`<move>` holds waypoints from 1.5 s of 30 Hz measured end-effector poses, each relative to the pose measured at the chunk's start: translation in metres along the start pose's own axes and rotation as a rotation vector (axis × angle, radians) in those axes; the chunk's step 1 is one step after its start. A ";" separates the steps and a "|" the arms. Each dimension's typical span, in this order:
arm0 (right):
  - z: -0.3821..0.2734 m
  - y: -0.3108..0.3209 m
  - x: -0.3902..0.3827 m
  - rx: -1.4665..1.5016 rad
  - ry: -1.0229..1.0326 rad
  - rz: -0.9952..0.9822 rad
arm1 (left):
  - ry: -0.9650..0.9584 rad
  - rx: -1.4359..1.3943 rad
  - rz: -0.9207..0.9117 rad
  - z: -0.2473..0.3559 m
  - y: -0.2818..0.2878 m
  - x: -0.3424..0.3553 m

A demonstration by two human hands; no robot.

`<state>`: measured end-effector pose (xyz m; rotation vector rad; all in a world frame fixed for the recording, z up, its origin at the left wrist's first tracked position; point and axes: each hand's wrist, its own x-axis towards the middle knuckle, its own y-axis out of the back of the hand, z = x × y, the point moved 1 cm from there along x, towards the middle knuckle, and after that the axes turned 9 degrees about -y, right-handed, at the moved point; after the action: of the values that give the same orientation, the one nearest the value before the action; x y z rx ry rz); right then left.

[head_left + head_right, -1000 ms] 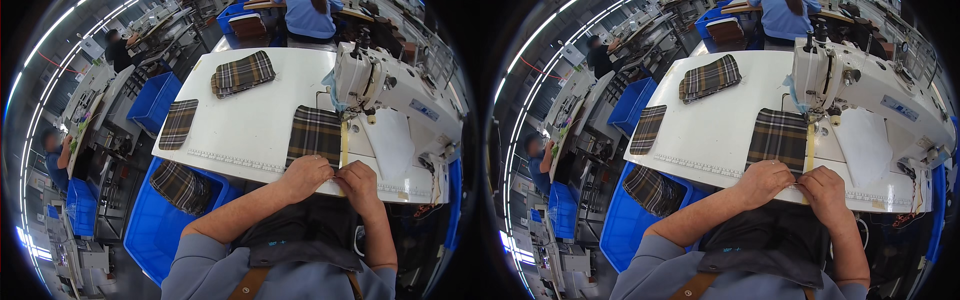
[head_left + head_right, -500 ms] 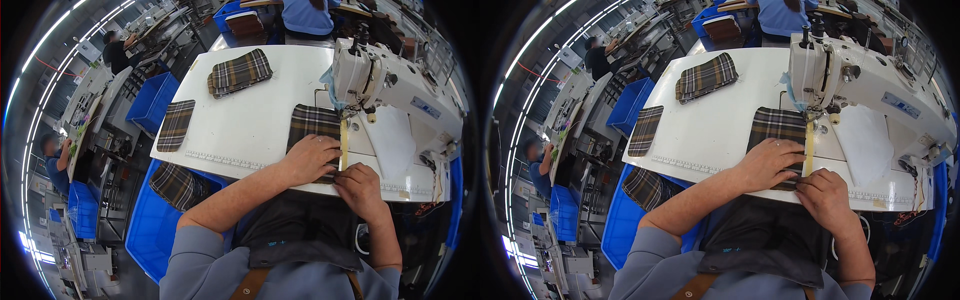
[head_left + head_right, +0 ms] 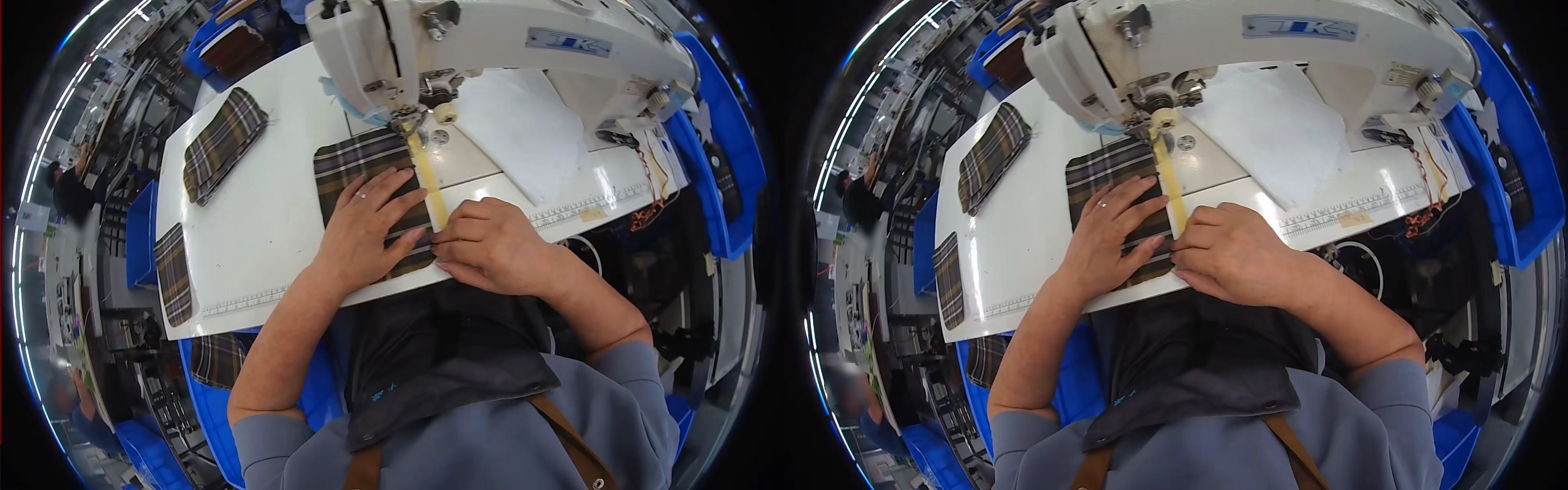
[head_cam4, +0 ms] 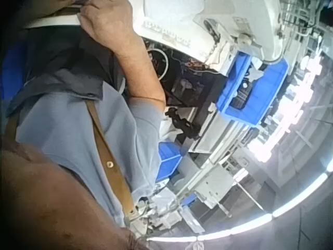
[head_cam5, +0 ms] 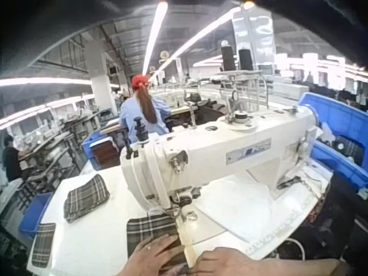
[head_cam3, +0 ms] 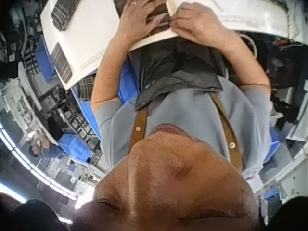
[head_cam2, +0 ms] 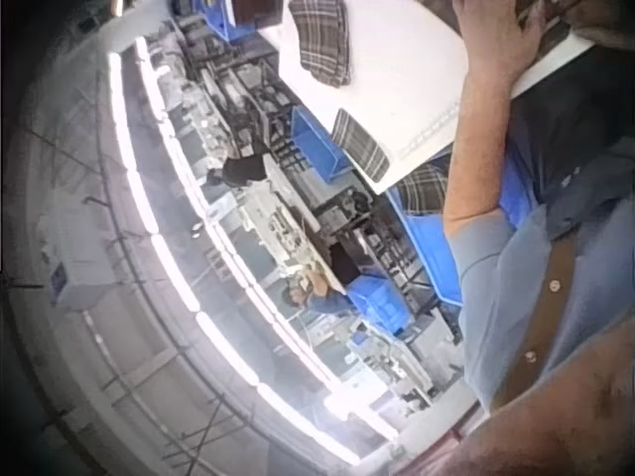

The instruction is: Using an industrial sewing machine to stitch plaid fabric components, likely for garment pockets.

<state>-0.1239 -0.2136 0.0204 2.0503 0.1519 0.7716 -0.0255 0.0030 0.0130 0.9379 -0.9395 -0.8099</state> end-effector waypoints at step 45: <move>0.067 -0.022 0.062 -0.217 -0.158 0.099 | 0.005 -0.014 0.179 -0.058 0.001 0.044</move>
<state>-0.0319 -0.2252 0.0053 1.9123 -0.1188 0.6525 0.0439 -0.0184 0.0111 0.8308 -0.9969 -0.6607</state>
